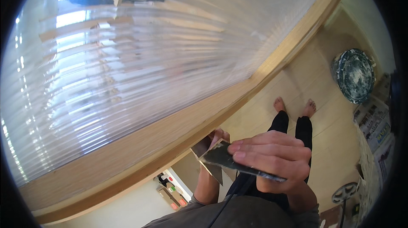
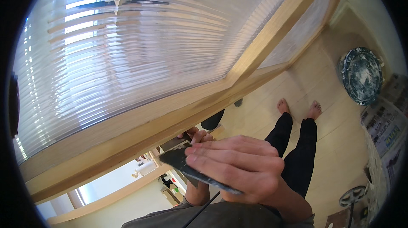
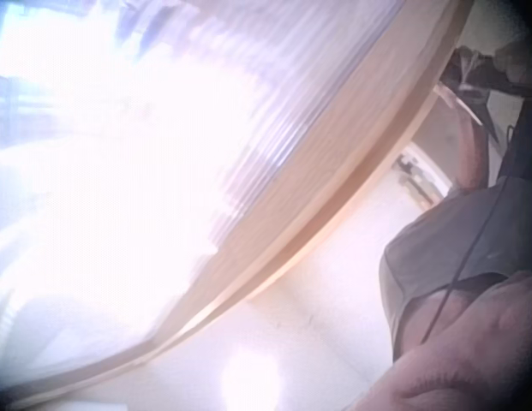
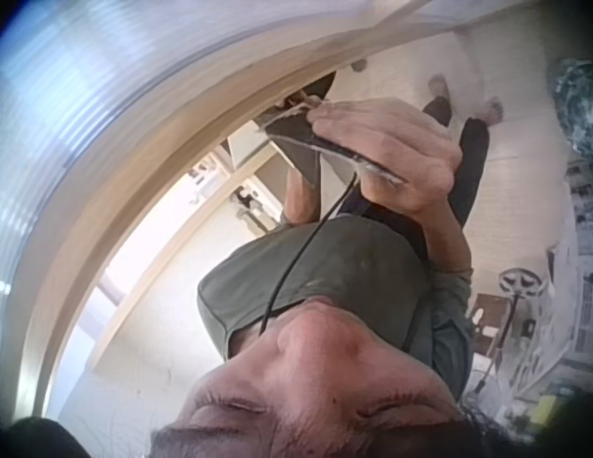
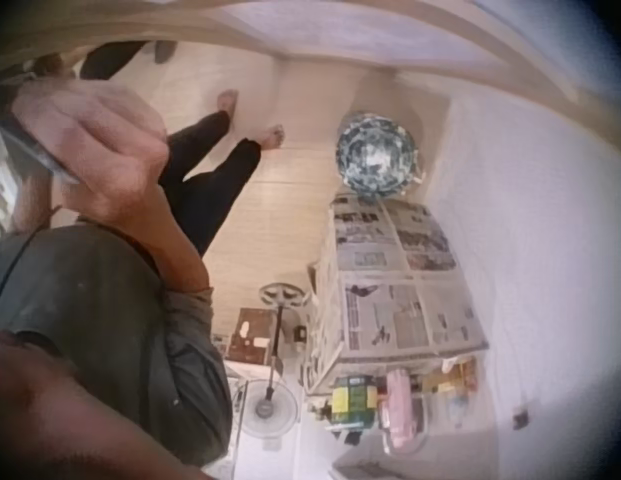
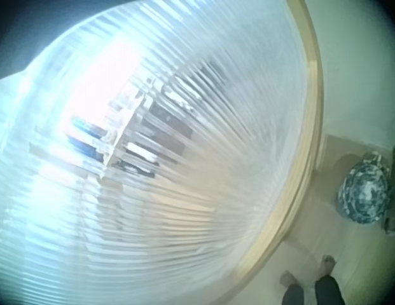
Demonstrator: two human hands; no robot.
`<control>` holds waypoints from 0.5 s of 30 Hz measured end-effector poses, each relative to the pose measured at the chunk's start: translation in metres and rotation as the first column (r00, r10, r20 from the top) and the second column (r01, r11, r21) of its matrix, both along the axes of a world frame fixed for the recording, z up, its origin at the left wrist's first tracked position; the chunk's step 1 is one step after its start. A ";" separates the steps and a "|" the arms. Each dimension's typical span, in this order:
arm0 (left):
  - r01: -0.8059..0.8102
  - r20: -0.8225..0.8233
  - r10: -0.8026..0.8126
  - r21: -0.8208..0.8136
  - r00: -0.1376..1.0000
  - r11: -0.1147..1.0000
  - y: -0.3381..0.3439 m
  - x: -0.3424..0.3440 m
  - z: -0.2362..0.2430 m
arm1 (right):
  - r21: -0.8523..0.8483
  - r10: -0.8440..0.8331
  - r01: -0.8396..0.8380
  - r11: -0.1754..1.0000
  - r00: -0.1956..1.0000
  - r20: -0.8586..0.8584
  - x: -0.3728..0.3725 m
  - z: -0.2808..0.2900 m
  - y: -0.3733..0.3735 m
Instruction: The person uses a putty knife to apply a white filler substance from a plastic sheet onto the wooden frame of a door. They repeatedly scoop the filler and smooth it into the gaps and joints of the frame, working on the lower section of the door.
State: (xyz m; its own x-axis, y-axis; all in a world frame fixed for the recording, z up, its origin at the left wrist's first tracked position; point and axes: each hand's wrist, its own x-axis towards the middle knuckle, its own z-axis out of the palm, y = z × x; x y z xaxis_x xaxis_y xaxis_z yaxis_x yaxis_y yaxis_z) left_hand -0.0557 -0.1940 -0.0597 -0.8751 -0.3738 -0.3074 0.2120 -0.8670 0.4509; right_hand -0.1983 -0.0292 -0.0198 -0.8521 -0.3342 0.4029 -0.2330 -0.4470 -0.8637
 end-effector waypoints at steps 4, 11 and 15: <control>-0.076 0.060 0.081 -0.086 0.995 0.993 0.000 0.004 0.002 | 0.025 -0.018 0.017 1.000 0.998 0.053 0.003 -0.006 0.001; -0.012 -0.003 0.012 0.000 1.000 1.000 -0.014 0.028 -0.022 | 0.055 -0.028 0.023 0.998 0.995 0.099 0.001 -0.024 0.002; -0.014 0.014 0.014 -0.019 1.000 1.000 -0.004 0.013 -0.012 | 0.087 -0.031 0.029 0.996 0.999 0.020 0.000 -0.024 -0.003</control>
